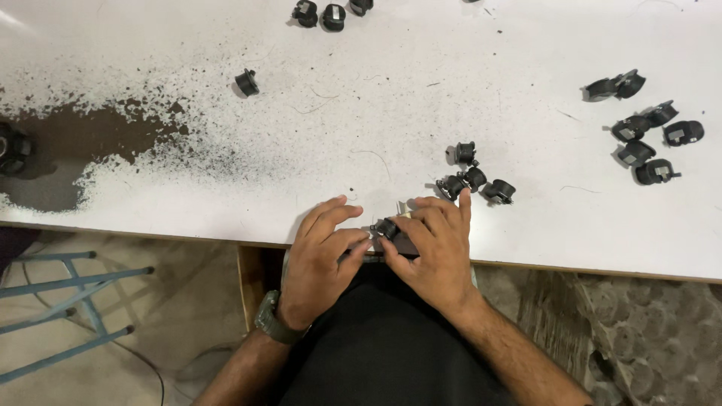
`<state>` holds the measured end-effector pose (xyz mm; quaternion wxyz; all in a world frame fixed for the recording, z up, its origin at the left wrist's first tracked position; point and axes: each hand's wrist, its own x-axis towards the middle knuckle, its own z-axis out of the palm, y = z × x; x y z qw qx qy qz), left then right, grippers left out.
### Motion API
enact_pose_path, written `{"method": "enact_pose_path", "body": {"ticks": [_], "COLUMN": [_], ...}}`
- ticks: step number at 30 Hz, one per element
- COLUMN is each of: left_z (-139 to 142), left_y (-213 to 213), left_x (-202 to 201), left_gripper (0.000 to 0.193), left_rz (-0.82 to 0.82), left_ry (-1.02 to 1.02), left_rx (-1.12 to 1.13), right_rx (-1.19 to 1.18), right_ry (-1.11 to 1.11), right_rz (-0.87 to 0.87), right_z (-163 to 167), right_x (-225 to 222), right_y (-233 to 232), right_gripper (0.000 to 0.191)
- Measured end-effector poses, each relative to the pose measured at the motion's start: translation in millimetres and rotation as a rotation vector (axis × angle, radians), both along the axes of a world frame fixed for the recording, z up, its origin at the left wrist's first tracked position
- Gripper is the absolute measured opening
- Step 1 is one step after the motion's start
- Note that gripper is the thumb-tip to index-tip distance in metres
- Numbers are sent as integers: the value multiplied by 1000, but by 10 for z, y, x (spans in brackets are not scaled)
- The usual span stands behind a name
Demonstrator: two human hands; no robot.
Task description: The person uses a small tool to scrape or clean the edges of small black mechanical parts on a white table. They repeatedly pick up parts, work on them, and place them into a growing circular assembly. The person also moves loose parts aside to access the work area.
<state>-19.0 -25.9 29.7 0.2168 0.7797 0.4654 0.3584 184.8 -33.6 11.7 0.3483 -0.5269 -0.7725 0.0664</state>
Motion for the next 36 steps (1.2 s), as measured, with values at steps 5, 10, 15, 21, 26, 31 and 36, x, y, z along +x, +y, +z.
{"method": "enact_pose_path", "body": {"ticks": [5,10,15,21,26,31,36], "left_z": [-9,20,83,187,183,125,81], "left_y": [10,82,175,233,172,299,300], "left_x": [3,26,-1,-3,32,67,114], "left_gripper": [27,11,7,9,10,8,9], "left_rz": [14,1,-78,-172,-137,-109,-166], "left_ry": [43,127,64,197,217,163,155], "left_rx": [48,75,-38,68,89,62,70], "right_rx": [-15,-6,-19,-31,1,-12,-2], "right_ry": [-4,-3,-19,7,-13,-33,-16], "right_rz": [7,28,61,22,80,145,162], "right_z": [-1,-7,-13,-12,-41,-40,-44], "right_x": [-5,-6,18,23,25,42,68], "right_y": [-3,4,8,7,-3,11,-5], "right_gripper": [35,37,37,36,37,38,40]}}
